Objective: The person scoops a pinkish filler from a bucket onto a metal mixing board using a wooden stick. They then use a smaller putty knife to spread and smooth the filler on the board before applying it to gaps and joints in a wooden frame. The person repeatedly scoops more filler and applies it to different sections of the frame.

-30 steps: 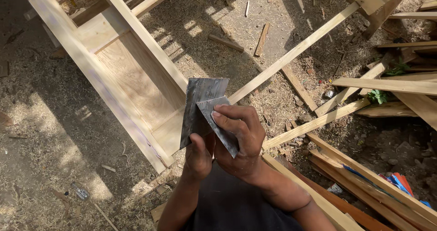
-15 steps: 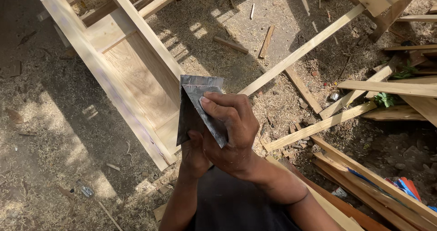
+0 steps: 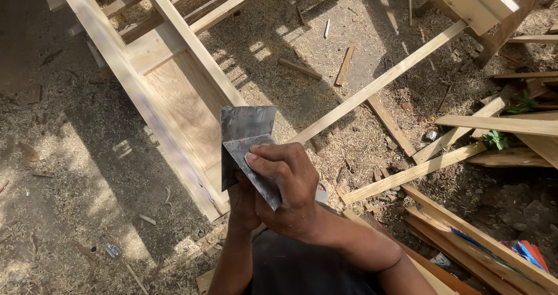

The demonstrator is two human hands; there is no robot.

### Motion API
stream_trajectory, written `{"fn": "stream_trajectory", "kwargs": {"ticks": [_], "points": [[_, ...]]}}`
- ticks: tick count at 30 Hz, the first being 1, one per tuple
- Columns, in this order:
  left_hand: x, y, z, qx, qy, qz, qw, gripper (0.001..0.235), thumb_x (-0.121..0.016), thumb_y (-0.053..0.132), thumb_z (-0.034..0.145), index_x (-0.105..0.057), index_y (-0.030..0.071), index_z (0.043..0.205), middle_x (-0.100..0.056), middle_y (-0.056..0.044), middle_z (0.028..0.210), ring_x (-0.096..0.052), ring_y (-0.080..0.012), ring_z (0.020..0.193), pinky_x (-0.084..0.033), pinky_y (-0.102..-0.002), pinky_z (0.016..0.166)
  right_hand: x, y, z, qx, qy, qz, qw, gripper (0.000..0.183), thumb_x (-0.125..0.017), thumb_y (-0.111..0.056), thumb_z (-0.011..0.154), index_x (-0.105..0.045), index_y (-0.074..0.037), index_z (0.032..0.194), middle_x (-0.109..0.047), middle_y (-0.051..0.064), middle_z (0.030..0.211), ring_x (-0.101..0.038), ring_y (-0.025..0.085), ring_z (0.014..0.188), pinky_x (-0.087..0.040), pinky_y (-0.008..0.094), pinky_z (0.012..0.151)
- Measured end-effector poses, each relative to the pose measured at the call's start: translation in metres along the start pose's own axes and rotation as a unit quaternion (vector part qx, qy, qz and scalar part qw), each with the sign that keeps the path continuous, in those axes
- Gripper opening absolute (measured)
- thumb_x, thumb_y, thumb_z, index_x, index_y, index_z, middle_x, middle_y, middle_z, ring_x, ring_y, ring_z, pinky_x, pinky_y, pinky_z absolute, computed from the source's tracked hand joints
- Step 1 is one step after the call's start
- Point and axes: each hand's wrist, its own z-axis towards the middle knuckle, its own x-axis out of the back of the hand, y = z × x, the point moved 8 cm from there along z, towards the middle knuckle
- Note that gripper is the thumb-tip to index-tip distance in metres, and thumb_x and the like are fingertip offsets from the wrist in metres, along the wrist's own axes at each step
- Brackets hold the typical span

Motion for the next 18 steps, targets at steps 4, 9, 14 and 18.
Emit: {"fn": "stream_trajectory", "kwargs": {"ticks": [4, 9, 14, 18], "points": [[-0.01, 0.006, -0.004, -0.006, 0.003, 0.044, 0.999, 0.06, -0.036, 0.049, 0.113, -0.051, -0.003, 0.141, -0.061, -0.01, 0.135, -0.062, -0.0161, 0.121, -0.052, -0.031, 0.099, 0.001, 0.016, 0.006, -0.045, 0.018, 0.006, 0.999, 0.038, -0.072, 0.006, 0.087, -0.063, -0.007, 0.122, -0.067, 0.012, 0.118, -0.07, 0.027, 0.104, -0.059, 0.035, 0.085], [0.015, -0.01, -0.003, 0.04, 0.044, -0.009, 0.998, 0.065, -0.036, 0.051, 0.113, -0.052, -0.005, 0.141, -0.066, -0.015, 0.126, -0.066, -0.0224, 0.113, -0.055, -0.037, 0.09, -0.006, -0.005, -0.001, -0.004, -0.009, 0.014, 1.0, 0.037, -0.076, 0.0, 0.082, -0.062, -0.007, 0.116, -0.067, 0.013, 0.114, -0.069, 0.029, 0.101, -0.058, 0.039, 0.084], [-0.015, 0.008, -0.002, -0.029, -0.028, 0.1, 0.994, 0.074, -0.031, 0.06, 0.11, -0.036, -0.001, 0.152, -0.051, -0.011, 0.147, -0.054, -0.019, 0.135, -0.049, -0.035, 0.108, -0.005, 0.022, 0.009, -0.046, 0.036, -0.007, 0.998, 0.031, -0.076, -0.001, 0.093, -0.063, -0.007, 0.121, -0.068, 0.012, 0.119, -0.072, 0.025, 0.102, -0.06, 0.033, 0.08], [0.001, 0.003, -0.003, 0.009, 0.001, -0.01, 1.0, 0.076, -0.035, 0.061, 0.108, -0.038, -0.002, 0.151, -0.052, -0.012, 0.146, -0.054, -0.0195, 0.133, -0.048, -0.036, 0.108, -0.005, 0.004, 0.004, -0.012, -0.007, 0.007, 1.0, 0.042, -0.086, -0.014, 0.085, -0.061, -0.006, 0.117, -0.068, 0.013, 0.116, -0.07, 0.028, 0.102, -0.058, 0.038, 0.081]]}}
